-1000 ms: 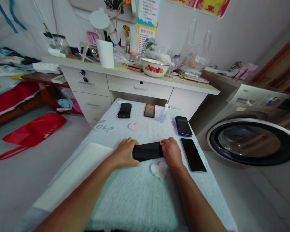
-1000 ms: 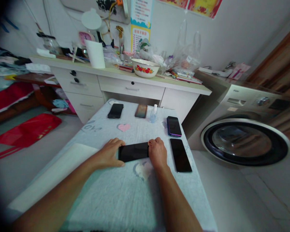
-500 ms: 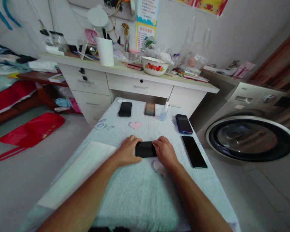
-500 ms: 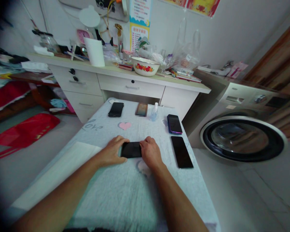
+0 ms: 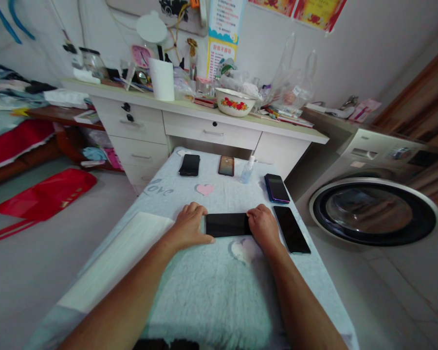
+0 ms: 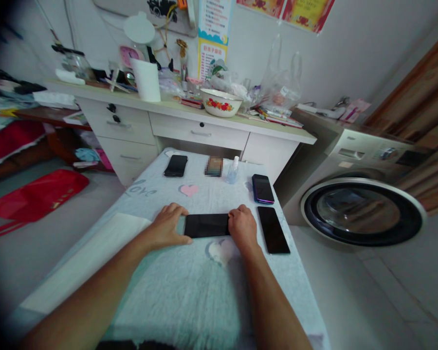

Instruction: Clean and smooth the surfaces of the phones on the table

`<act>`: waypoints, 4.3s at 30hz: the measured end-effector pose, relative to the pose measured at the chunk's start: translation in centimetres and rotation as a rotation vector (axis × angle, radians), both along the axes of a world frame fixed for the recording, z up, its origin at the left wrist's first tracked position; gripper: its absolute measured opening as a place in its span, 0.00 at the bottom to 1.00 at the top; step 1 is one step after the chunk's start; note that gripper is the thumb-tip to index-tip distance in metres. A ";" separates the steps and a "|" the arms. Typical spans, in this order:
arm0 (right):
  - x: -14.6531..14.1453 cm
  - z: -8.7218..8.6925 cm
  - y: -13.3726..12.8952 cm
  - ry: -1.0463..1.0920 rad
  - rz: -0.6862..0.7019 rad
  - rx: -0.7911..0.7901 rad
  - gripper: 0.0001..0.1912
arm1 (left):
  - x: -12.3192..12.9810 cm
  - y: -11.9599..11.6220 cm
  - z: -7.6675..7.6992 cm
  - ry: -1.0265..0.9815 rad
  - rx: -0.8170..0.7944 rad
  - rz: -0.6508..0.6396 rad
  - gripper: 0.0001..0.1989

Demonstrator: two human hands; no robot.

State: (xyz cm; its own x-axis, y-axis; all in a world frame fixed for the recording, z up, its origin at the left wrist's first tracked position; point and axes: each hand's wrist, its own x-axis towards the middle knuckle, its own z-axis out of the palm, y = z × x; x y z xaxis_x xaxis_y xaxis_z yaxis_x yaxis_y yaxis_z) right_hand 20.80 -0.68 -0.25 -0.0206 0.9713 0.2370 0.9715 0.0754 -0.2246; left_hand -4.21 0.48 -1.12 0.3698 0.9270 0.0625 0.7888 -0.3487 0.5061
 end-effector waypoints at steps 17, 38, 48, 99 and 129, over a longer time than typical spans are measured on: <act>-2.2 -0.5 0.1 0.000 0.082 -0.002 0.13 | 1.3 -0.4 -0.1 0.016 0.077 -0.009 0.28; -6.0 -0.5 0.3 -0.027 0.392 0.023 0.13 | 2.1 -0.2 -1.0 -0.009 0.109 -0.012 0.30; -5.6 -0.2 0.3 -0.021 0.405 0.005 0.11 | 2.2 -0.3 -0.4 -0.003 0.082 -0.012 0.30; -6.4 0.0 0.3 -0.055 0.387 -0.032 0.13 | 1.8 -0.1 -0.7 -0.065 0.006 -0.006 0.43; -5.8 2.1 -1.8 -0.219 0.166 -0.294 0.17 | 1.8 -0.1 -0.6 -0.053 0.003 -0.016 0.41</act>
State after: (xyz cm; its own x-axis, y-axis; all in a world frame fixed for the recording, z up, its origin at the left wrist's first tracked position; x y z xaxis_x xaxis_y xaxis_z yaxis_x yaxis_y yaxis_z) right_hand 15.01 -2.51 1.87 -0.2021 0.9762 -0.0781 0.9788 0.1987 -0.0486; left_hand -2.40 0.38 -1.71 0.3809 0.9207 0.0855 0.7549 -0.3630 0.5463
